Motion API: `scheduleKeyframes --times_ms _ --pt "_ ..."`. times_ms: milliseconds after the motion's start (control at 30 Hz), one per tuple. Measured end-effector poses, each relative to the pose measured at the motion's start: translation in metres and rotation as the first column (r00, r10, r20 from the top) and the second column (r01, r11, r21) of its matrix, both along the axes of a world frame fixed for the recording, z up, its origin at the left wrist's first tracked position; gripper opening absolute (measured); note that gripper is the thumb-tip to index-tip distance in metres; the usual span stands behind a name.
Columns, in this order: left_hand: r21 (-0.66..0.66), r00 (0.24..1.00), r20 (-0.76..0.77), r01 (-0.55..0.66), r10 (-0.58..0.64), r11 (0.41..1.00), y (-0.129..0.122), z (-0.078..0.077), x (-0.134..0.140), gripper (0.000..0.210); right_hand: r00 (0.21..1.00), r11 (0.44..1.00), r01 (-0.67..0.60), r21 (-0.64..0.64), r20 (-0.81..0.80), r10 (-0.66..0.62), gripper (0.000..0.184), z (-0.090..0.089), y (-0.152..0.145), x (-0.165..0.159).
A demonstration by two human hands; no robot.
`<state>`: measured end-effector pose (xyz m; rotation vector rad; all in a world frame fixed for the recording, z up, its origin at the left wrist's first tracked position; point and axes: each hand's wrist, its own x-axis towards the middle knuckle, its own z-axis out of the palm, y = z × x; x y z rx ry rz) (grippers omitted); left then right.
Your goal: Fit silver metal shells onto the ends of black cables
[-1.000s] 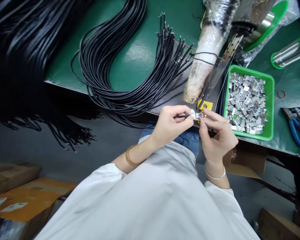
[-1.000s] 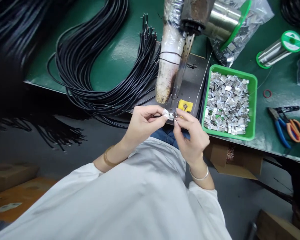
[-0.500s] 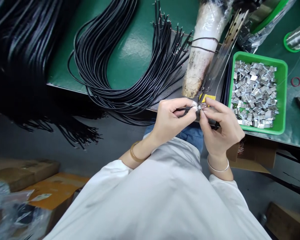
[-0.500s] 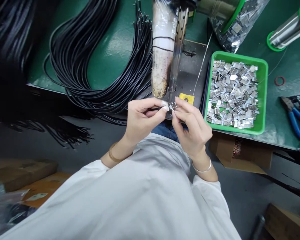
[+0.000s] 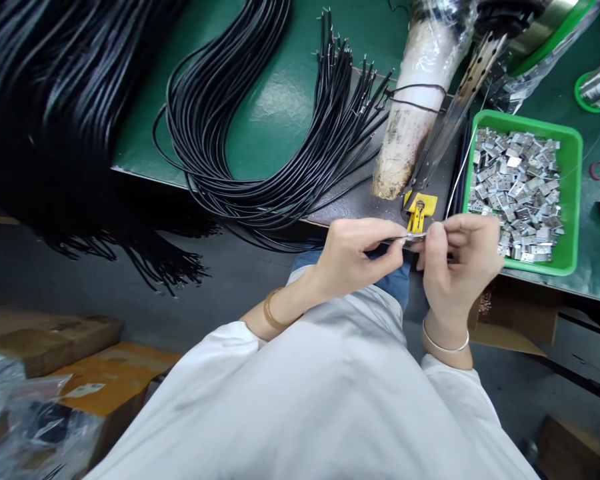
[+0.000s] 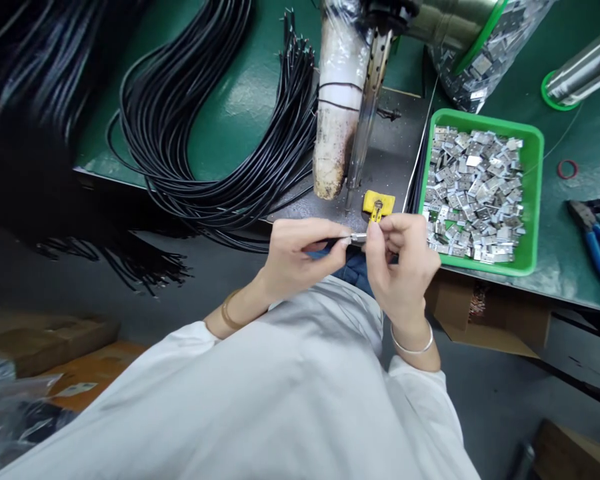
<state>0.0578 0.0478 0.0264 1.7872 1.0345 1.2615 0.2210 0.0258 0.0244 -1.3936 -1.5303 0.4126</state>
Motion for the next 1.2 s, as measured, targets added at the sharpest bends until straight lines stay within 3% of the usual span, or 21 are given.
scheduleKeyframes --times_ms 100,200,233,300,400,600,667,800,900,1000,1067,1200 --pt "0.123 1.0 0.016 0.007 -0.009 0.992 -0.002 -0.001 -0.001 0.011 0.989 0.982 -0.113 -0.149 -0.116 0.096 0.009 0.004 0.001 0.003" --pt "-0.104 0.978 0.196 0.098 -0.076 0.99 0.0 -0.001 -0.007 0.007 0.976 0.976 -0.187 -0.108 -0.131 0.173 0.007 0.006 0.001 0.002" --pt "-0.226 0.959 0.266 0.165 -0.103 0.96 0.001 -0.001 -0.009 0.008 0.977 0.978 -0.2 -0.06 -0.093 0.194 0.006 0.006 0.001 0.002" --pt "-0.435 0.915 0.379 0.308 -0.139 0.846 0.005 0.001 -0.012 0.019 0.977 0.975 -0.215 0.056 0.026 0.214 0.008 0.004 0.001 0.001" --pt "-0.576 0.874 0.465 0.419 -0.14 0.702 0.01 0.002 -0.015 0.031 0.971 0.963 -0.209 0.169 0.154 0.183 0.013 0.001 0.001 0.0" --pt "-0.581 0.821 0.551 0.506 -0.15 0.638 0.011 -0.003 -0.018 0.034 0.985 0.983 -0.14 0.122 0.114 0.126 0.009 -0.002 0.001 -0.001" --pt "-0.574 0.82 0.558 0.491 -0.126 0.656 0.01 -0.006 -0.017 0.032 0.983 0.983 -0.136 0.122 0.144 0.118 0.009 -0.001 0.0 -0.002" --pt "-0.543 0.868 0.495 0.345 -0.04 0.766 0.007 -0.006 -0.011 0.025 0.977 0.984 -0.105 0.142 0.199 0.075 0.011 -0.003 -0.003 -0.001" --pt "-0.518 0.89 0.454 0.236 0.031 0.822 0.007 -0.003 -0.005 0.02 0.992 0.969 -0.001 0.248 0.123 -0.03 0.014 -0.006 -0.006 0.001" --pt "-0.514 0.889 0.446 0.165 0.098 0.842 0.008 -0.002 -0.001 0.018 0.997 0.917 0.078 0.391 -0.052 -0.062 0.029 -0.006 -0.005 0.001" --pt "-0.51 0.891 0.442 0.153 0.106 0.846 0.009 -0.003 0.0 0.019 0.994 0.918 0.071 0.391 -0.104 -0.032 0.033 -0.005 -0.003 0.0" --pt "-0.512 0.911 0.399 0.127 0.105 0.849 0.01 -0.006 0.003 0.017 0.997 0.955 -0.04 0.295 0.067 0.021 0.022 -0.003 0.002 -0.004"
